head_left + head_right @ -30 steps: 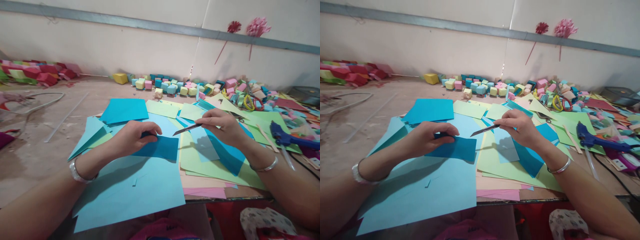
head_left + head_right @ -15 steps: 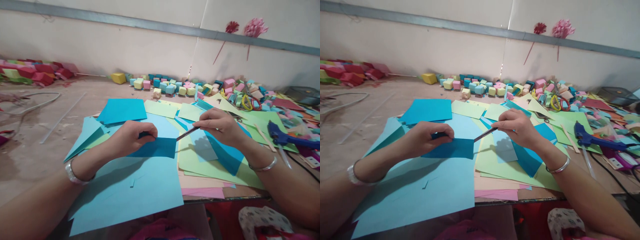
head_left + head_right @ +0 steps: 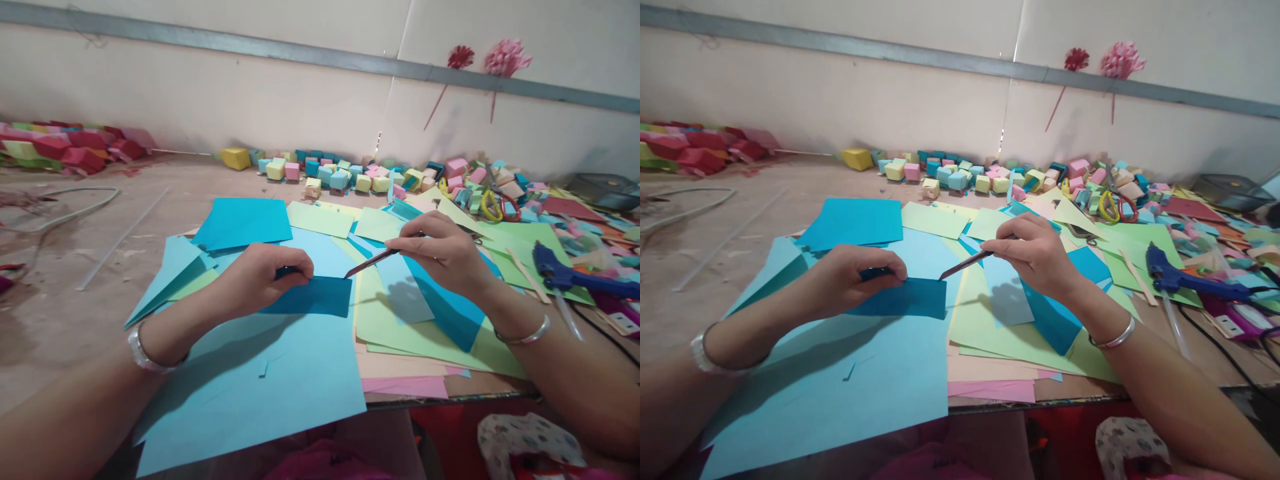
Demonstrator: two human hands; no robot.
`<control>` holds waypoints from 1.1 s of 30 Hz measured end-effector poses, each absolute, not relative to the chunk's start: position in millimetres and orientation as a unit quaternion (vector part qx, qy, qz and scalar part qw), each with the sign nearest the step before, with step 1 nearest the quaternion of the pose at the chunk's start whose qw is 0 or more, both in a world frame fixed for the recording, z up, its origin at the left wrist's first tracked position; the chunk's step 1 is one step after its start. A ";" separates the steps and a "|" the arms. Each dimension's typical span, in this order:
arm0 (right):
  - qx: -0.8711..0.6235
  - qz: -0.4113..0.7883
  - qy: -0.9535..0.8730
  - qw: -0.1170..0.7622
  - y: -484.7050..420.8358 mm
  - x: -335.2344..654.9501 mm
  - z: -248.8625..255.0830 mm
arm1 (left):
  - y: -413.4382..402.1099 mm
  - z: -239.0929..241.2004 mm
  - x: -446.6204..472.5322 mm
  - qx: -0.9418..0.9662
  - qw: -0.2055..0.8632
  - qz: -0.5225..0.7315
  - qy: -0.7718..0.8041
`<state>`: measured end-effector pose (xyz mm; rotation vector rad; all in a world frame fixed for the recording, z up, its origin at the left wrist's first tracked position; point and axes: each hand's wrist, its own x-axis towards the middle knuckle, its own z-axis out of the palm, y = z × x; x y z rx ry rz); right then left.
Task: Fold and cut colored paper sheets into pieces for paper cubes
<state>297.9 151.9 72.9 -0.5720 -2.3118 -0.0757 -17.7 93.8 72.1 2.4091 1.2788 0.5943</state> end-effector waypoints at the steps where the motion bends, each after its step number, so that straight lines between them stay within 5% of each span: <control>1: -0.226 -0.031 -0.901 0.368 152.0 298.4 73.2 | 93.7 72.2 -17.5 0.850 0.173 0.210 0.452; 12: -0.225 -0.105 -0.894 0.374 142.0 296.4 74.8 | 90.8 79.8 -18.3 0.845 0.155 0.225 0.460; 16: -0.201 -0.053 -0.911 0.355 148.8 291.8 62.2 | 95.1 84.1 -23.1 0.843 0.137 0.235 0.463; 23: -0.196 0.082 -0.937 0.278 159.2 278.7 21.1 | 108.1 67.8 -25.7 0.869 -0.044 0.209 0.447; 29: -0.208 0.082 -0.944 0.244 155.0 278.0 16.3 | 99.4 58.6 -12.7 0.877 0.167 0.127 0.433; 33: -0.182 0.078 -0.952 0.234 152.0 276.6 18.5 | 99.1 53.6 -9.5 0.866 0.210 0.067 0.448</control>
